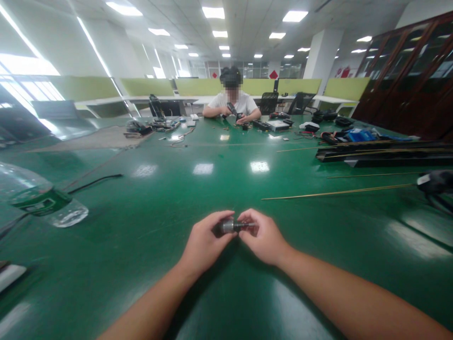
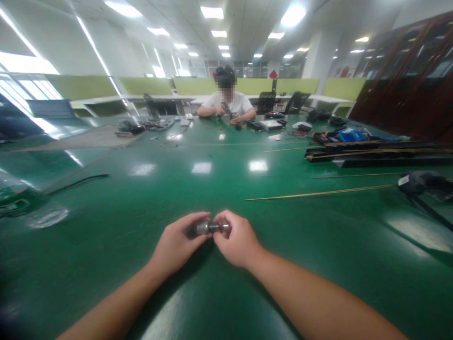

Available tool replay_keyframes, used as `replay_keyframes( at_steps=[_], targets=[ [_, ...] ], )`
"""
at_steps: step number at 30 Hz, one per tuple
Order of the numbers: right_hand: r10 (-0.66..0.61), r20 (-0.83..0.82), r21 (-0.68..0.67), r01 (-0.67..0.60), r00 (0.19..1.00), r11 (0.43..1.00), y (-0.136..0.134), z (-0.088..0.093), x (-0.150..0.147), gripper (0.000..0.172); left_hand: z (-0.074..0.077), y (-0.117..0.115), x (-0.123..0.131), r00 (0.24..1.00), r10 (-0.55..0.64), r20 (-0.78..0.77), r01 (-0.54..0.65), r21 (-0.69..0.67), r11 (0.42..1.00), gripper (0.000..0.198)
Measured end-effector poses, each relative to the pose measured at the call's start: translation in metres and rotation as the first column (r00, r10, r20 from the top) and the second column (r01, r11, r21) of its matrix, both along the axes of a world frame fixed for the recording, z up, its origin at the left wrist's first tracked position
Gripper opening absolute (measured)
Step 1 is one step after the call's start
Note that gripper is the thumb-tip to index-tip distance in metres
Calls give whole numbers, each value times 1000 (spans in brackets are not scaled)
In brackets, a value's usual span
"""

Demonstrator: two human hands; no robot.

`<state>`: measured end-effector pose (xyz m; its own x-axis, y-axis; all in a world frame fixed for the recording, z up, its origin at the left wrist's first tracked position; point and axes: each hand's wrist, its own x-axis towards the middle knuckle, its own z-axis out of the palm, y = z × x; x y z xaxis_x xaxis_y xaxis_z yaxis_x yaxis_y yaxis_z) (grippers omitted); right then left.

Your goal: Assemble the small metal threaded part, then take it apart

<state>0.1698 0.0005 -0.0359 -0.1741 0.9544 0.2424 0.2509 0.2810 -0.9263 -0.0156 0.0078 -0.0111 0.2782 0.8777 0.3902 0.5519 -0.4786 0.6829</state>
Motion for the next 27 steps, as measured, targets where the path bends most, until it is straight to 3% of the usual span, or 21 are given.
replay_keyframes(
  at_steps=[7,27],
  targets=[
    [14,-4,6,-14,1000,1000,-1,3,0,24,3,-2,2,999,34,5,-34,-50,998,21],
    [19,-24,-52,-20,1000,998,0,3,0,13,1,-4,2,1000,19,9,-19,-28,999,17]
  ],
)
